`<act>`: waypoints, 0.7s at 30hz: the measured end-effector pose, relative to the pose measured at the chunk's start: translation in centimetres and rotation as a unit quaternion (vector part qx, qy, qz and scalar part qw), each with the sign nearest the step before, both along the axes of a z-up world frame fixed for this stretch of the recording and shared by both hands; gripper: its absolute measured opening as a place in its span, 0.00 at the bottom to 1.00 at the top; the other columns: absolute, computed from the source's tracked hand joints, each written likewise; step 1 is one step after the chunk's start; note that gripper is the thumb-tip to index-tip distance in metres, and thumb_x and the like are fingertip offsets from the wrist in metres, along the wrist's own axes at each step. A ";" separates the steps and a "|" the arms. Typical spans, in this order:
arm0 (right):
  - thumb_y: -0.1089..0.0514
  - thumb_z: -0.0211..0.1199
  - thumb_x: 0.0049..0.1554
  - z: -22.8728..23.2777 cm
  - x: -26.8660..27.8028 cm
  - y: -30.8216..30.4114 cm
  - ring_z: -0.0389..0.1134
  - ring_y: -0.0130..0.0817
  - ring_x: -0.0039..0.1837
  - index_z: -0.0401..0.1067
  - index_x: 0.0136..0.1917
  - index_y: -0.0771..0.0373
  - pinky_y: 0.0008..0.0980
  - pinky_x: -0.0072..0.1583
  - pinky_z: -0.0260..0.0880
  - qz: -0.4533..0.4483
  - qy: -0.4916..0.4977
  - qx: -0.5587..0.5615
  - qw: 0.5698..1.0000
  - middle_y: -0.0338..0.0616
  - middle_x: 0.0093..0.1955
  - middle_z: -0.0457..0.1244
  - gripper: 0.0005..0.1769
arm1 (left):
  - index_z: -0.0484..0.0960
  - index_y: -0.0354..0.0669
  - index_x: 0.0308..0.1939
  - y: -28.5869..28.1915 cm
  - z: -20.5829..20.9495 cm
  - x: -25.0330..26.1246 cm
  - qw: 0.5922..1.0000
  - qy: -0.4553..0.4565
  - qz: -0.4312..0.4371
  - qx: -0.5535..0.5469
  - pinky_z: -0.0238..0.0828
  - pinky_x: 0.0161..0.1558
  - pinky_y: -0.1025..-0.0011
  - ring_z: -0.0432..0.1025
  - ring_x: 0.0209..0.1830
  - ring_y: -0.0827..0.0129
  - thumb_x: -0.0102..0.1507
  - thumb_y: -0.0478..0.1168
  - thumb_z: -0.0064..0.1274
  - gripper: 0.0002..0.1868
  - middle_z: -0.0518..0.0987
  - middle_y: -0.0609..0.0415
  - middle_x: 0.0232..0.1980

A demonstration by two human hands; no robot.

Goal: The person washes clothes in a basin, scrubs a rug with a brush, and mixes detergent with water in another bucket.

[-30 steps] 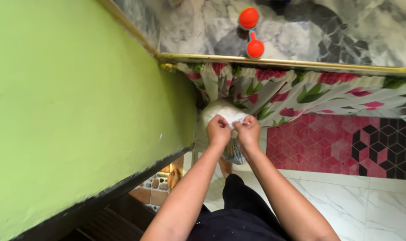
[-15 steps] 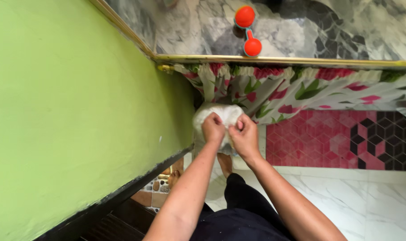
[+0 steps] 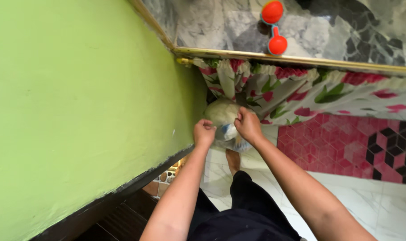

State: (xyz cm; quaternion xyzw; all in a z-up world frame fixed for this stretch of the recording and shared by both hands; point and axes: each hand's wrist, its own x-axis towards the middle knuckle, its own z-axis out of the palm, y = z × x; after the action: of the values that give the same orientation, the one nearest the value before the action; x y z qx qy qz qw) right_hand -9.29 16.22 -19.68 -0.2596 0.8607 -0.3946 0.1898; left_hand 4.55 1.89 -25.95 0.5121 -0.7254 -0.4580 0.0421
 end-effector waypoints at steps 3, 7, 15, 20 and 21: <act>0.61 0.62 0.52 -3.8 -0.1 -1.6 0.69 0.60 0.42 0.66 0.44 0.61 0.55 0.46 0.67 0.053 0.014 0.012 0.998 0.54 0.35 0.65 0.07 | 0.84 0.43 0.40 0.2 0.9 0.8 1.000 -0.005 -0.012 0.016 0.76 0.43 0.67 0.79 0.37 0.66 0.55 0.38 0.65 0.11 0.83 0.55 0.34; 0.61 0.66 0.49 -4.9 -2.5 -4.0 0.67 0.64 0.55 0.62 0.62 0.62 0.56 0.56 0.68 0.053 0.006 0.131 0.990 0.64 0.56 0.62 0.28 | 0.84 0.44 0.42 -0.1 2.0 1.0 0.999 -0.022 -0.011 0.041 0.76 0.45 0.66 0.79 0.38 0.65 0.55 0.40 0.64 0.13 0.83 0.54 0.37; 0.62 0.66 0.51 -0.6 -3.1 -3.7 0.64 0.62 0.66 0.58 0.72 0.57 0.51 0.63 0.67 0.060 -0.034 0.119 0.990 0.57 0.77 0.48 0.38 | 0.84 0.44 0.46 0.2 0.7 1.3 0.997 -0.042 -0.015 0.058 0.76 0.47 0.65 0.79 0.41 0.62 0.55 0.42 0.65 0.16 0.83 0.52 0.40; 0.61 0.69 0.49 0.1 -1.1 -1.1 0.63 0.60 0.67 0.60 0.71 0.59 0.48 0.64 0.67 0.045 -0.025 0.098 0.994 0.57 0.75 0.50 0.38 | 0.81 0.44 0.49 0.5 0.5 1.0 0.998 -0.040 -0.020 0.044 0.75 0.48 0.63 0.78 0.43 0.59 0.55 0.43 0.66 0.20 0.82 0.50 0.43; 0.61 0.70 0.49 0.3 -0.7 -0.7 0.63 0.60 0.67 0.60 0.71 0.59 0.48 0.64 0.67 0.044 -0.018 0.090 0.995 0.57 0.74 0.50 0.39 | 0.81 0.44 0.49 0.6 0.7 1.0 0.998 -0.038 -0.027 0.038 0.75 0.48 0.62 0.78 0.43 0.59 0.55 0.43 0.66 0.20 0.82 0.50 0.43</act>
State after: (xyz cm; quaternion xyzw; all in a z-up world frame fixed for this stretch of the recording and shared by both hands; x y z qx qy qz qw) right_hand -9.97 15.50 -19.36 -0.2720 0.8768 -0.3117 0.2452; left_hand 5.51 2.45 -25.21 0.5106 -0.7220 -0.4666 -0.0168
